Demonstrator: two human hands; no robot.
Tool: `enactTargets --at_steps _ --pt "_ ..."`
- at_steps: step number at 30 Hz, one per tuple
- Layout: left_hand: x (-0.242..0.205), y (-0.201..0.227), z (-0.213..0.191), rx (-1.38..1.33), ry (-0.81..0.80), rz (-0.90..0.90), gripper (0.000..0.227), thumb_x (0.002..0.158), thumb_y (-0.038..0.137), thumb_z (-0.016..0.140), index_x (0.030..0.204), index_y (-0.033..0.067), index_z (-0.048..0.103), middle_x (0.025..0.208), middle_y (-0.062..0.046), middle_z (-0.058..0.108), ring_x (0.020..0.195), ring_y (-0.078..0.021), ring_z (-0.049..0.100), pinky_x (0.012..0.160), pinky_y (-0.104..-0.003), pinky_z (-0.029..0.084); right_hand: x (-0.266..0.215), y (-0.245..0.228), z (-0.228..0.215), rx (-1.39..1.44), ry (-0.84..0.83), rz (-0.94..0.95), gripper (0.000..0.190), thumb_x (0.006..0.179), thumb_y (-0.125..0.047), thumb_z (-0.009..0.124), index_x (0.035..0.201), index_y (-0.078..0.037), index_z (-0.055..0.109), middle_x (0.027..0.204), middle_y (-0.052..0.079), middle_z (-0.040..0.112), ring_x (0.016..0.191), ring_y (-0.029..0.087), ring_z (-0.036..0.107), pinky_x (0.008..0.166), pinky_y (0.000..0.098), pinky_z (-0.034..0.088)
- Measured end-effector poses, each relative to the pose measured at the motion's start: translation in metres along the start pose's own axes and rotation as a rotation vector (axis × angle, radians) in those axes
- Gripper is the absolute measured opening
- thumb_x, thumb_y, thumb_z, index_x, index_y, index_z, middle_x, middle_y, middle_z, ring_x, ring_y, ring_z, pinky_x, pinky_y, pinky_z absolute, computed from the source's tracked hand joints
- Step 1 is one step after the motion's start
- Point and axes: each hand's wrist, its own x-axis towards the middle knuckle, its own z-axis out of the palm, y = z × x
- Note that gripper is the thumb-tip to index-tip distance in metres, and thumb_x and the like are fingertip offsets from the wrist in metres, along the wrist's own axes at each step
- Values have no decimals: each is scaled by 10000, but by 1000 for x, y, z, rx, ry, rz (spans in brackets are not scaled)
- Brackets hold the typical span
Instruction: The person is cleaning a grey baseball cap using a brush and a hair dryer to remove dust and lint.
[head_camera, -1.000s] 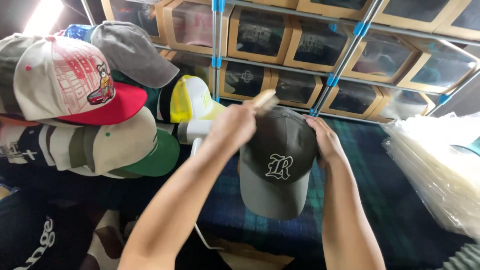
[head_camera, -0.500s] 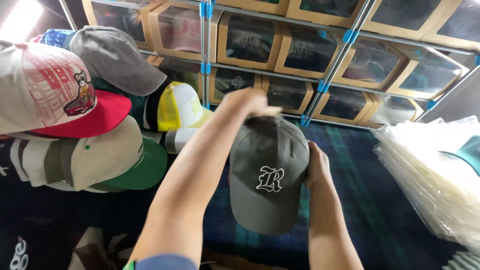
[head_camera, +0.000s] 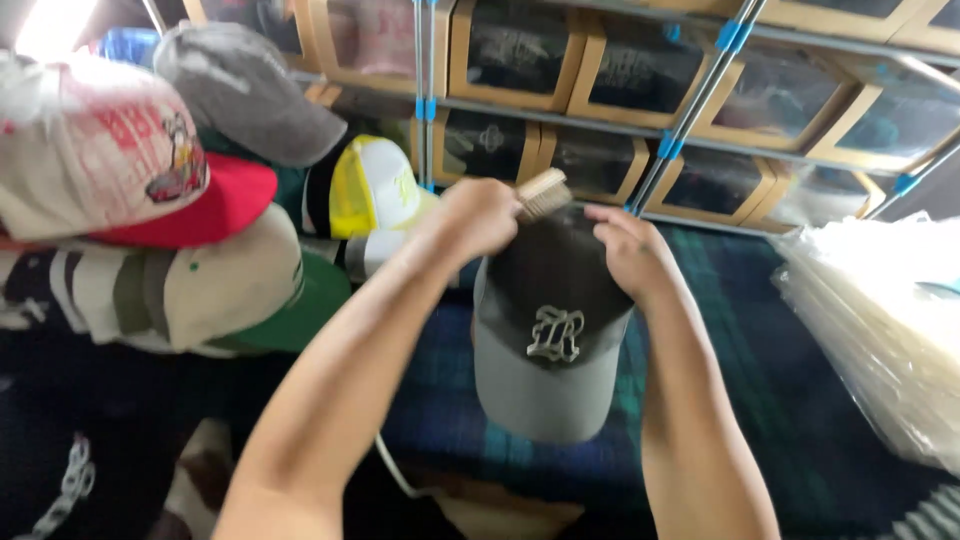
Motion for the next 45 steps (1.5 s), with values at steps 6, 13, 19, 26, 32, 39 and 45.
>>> enactTargets --at_steps 6,13,19,26,32,39,45 --pt "-70 1 -35 -161 -153 -304 373 937 181 422 1172 37 672 1093 -199 727 1085 -403 689 910 -535 551 27 -8 0 -248 -107 72 410 934 -372 479 1258 -338 728 1268 -29 704 1230 253 620 1034 428 500" --pt "-109 56 37 -494 445 -128 587 964 103 458 1528 -21 356 1080 -363 668 916 -576 676 747 -658 558 -11 -56 2 -277 -186 -130 368 1022 -219 448 1247 -164 733 1254 109 730 1221 374 629 1090 532 479" --pt "-142 -17 147 -720 51 -548 500 1014 294 392 1433 57 529 767 -192 757 512 -248 726 493 -413 596 85 31 25 -549 -287 -149 592 1041 -226 192 1451 -156 614 1545 74 539 1435 314 459 1230 471 348" --pt "-168 51 60 -983 201 -596 525 1053 328 411 1554 173 450 1381 -202 639 1298 -347 600 1085 -494 499 73 32 19 -612 -326 -105 610 1043 -165 173 1509 -209 564 1562 62 521 1445 286 449 1227 450 346" --pt "-158 53 42 -816 390 -476 462 1016 252 495 1460 144 558 1274 -249 691 1246 -401 613 1068 -519 491 49 -5 12 -534 -308 -36 584 1037 -165 226 1489 -233 589 1519 42 563 1401 282 494 1203 413 384" --pt "-93 69 5 -218 268 -190 542 968 227 406 1481 113 541 905 -229 728 881 -443 740 742 -604 593 68 31 35 -242 -32 147 378 929 -263 446 1188 -295 718 1286 17 674 1238 270 603 1027 441 509" --pt "-110 96 -38 -286 127 -220 500 961 252 377 1390 82 567 947 -237 711 921 -482 717 757 -635 563 76 36 36 -292 4 199 308 905 -334 550 1106 -338 784 1179 -14 734 1143 237 681 945 426 567"
